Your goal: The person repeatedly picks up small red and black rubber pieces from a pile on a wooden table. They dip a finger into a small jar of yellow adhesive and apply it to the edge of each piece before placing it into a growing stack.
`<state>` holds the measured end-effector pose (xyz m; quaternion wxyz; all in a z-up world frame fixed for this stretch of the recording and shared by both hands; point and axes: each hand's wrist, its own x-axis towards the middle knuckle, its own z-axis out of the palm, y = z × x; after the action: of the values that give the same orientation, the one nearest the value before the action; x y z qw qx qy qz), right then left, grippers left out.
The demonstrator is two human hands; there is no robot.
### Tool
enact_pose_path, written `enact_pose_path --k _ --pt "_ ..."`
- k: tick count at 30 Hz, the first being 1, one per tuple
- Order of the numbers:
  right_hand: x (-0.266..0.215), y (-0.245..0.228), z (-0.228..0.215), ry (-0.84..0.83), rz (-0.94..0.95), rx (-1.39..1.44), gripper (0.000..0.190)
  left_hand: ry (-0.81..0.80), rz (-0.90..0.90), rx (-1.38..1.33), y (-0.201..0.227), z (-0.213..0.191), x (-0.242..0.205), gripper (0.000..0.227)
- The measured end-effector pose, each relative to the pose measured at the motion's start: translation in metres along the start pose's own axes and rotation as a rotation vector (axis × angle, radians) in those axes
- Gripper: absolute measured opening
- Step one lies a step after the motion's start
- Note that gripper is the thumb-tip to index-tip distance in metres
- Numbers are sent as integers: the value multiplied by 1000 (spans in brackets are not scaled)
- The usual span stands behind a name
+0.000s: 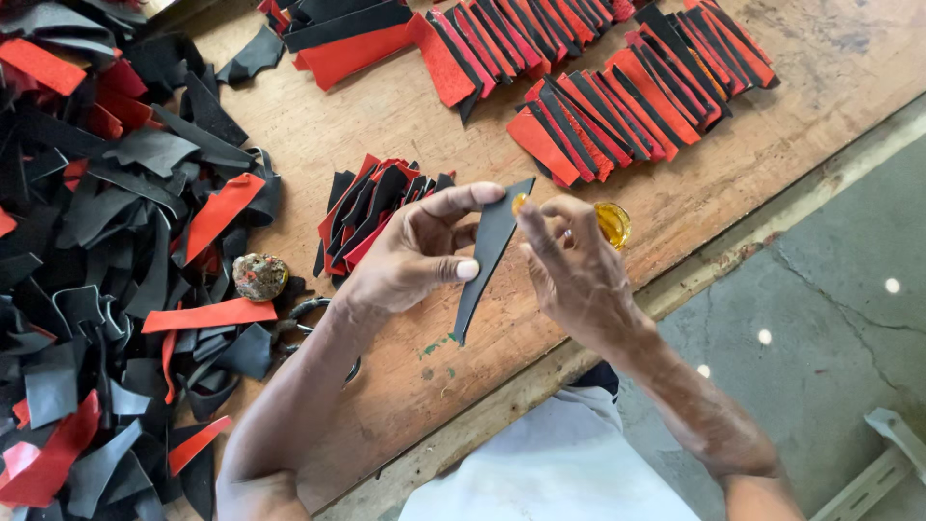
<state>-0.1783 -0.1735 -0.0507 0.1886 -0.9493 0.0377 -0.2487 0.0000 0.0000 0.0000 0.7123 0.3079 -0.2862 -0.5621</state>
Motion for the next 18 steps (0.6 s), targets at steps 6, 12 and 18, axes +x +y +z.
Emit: enact_pose_path --k 6,12,18 --pt "16 2 -44 156 42 -39 93 -113 -50 61 16 17 -4 79" --pt "-8 17 -96 290 117 8 81 144 644 1607 19 19 14 37" --pt "-21 33 -97 278 197 87 76 55 607 1596 -2 2 74 29"
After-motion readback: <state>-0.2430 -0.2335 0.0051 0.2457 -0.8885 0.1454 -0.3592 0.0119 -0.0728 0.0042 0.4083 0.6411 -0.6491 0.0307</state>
